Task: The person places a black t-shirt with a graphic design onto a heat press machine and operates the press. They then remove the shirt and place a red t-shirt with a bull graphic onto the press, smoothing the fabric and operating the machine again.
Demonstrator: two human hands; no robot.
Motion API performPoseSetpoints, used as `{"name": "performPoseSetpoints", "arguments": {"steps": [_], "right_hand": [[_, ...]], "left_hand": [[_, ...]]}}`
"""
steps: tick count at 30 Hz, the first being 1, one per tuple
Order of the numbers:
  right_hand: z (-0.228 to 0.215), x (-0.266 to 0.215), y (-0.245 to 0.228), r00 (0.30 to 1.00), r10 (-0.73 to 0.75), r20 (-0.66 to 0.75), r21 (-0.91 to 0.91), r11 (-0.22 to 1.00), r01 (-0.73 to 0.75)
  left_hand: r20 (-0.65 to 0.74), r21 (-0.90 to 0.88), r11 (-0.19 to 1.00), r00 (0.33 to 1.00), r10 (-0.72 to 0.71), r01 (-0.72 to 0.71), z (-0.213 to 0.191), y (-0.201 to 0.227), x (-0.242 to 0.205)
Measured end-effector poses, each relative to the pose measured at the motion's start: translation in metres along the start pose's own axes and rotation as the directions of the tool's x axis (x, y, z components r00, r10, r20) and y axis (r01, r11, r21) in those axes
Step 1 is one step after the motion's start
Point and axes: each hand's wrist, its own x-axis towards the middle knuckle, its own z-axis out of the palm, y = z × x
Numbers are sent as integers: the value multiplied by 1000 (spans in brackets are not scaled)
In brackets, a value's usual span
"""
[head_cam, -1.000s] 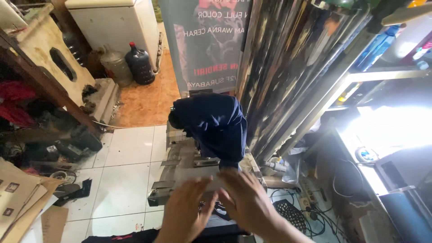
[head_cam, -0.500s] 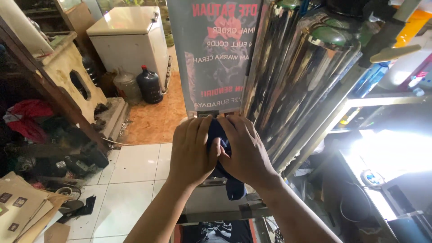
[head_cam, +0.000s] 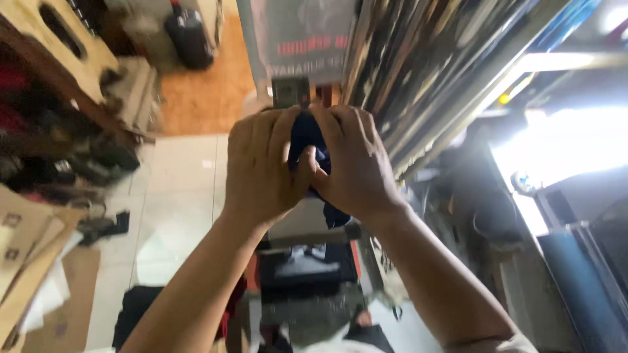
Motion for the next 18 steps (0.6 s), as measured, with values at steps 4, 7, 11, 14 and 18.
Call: {"name": "performPoseSetpoints", "arguments": {"steps": [4, 7, 11, 14, 18], "right_hand": [[-12, -53, -12, 989, 40, 145, -4, 999, -39], [-24, -94, -26, 957, 30, 290, 39, 998, -43], [-8, -152, -28, 870, 5, 494, 181, 978, -108], [20, -196, -27, 812, 28, 583, 193, 966, -172], [55, -239, -27, 624, 20, 781, 108, 980, -167]], "left_hand": [[172, -107, 990, 982, -73, 92, -31, 29, -41], [410, -170, 961, 903, -132, 218, -53, 47, -85], [737, -123, 904, 648, -193, 409, -48, 60, -154], [827, -61, 872, 514, -228, 485, -33, 66, -200], [945, 7, 846, 272, -179, 533, -11, 69, -248]]}}
